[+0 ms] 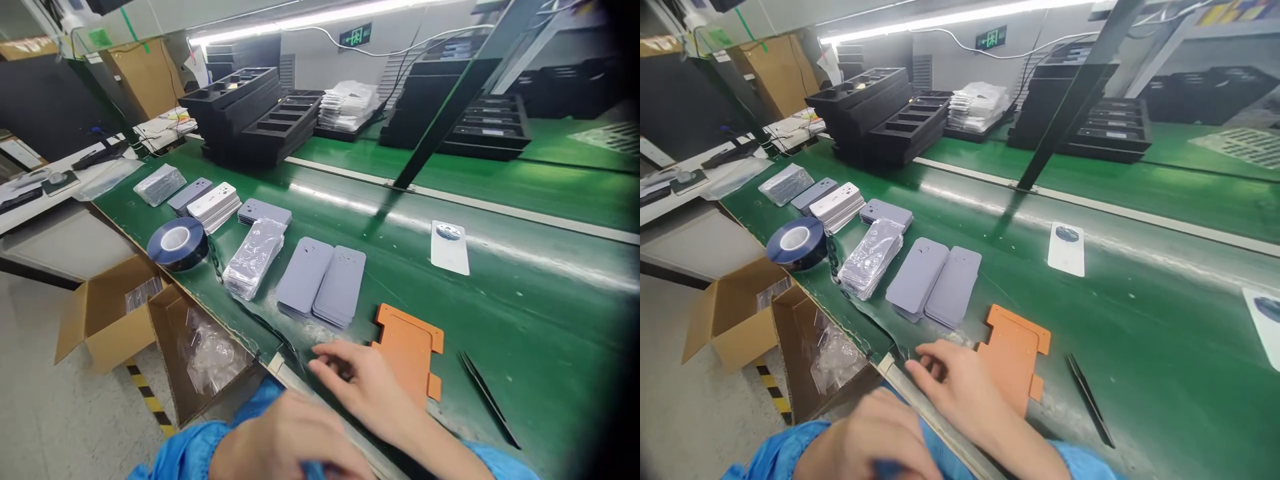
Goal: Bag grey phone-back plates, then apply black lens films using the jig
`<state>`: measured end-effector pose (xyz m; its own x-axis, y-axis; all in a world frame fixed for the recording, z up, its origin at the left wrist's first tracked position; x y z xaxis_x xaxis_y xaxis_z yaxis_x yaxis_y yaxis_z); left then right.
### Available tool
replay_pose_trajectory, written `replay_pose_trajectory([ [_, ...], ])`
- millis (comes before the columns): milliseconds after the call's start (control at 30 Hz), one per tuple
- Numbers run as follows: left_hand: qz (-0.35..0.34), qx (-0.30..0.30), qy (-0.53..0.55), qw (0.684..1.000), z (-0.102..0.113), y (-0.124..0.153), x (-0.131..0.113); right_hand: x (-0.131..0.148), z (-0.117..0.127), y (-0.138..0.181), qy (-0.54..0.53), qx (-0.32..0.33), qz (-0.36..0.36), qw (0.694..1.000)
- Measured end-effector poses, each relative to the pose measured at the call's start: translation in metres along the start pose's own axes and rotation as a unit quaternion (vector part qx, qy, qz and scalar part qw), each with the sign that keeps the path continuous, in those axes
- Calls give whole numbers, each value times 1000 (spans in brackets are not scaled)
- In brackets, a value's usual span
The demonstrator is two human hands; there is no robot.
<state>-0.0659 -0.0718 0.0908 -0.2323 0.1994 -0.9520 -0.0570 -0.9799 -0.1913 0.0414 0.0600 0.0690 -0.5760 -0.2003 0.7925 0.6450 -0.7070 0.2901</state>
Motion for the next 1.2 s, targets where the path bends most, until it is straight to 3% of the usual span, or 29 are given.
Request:
replay_pose_trajectory([
  [33, -13, 17, -26, 999, 13, -3, 6, 4, -6, 0, 16, 2, 3, 1000],
  [133, 25, -115, -120, 986, 48, -6, 26, 10, -16, -10, 75, -9, 17, 997],
  [200, 63, -168, -184, 966, 58, -4, 40, 11, -18, -18, 75, 5, 18, 997],
  [367, 88, -149, -275, 946, 52, -6, 66, 1, -17, -28, -27, 48, 16, 998],
  [567, 77, -164, -297, 938, 47, -14, 72, -8, -19, -32, -121, 75, 41, 989],
  [700, 57, -176, -292, 938, 49, -18, 70, -11, -21, -34, -142, 73, 43, 986],
  [800, 58, -229, -269, 934, 59, -14, 67, -16, -22, -35, -115, 47, 38, 992],
  [967, 96, -327, -88, 936, 77, -7, 63, -20, -21, -35, -87, 32, 35, 995],
  [1067, 96, -316, 2, 944, 74, -21, 58, -17, -14, -30, -98, 11, 42, 994],
  [1200, 83, -259, 13, 962, 54, -57, 45, -16, 8, -17, -192, -92, 56, 976],
])
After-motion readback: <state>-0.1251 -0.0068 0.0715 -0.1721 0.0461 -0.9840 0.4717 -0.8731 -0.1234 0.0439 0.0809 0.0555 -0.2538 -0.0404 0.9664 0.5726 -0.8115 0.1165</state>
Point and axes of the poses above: each hand's wrist, its own y-axis away from the middle knuckle, its own z-axis out of the back of the hand, x = y × z, the point moved 2 cm from there along -y, towards the middle knuckle, and after that the axes turned 8 degrees about -z, right-handed, at the moved point
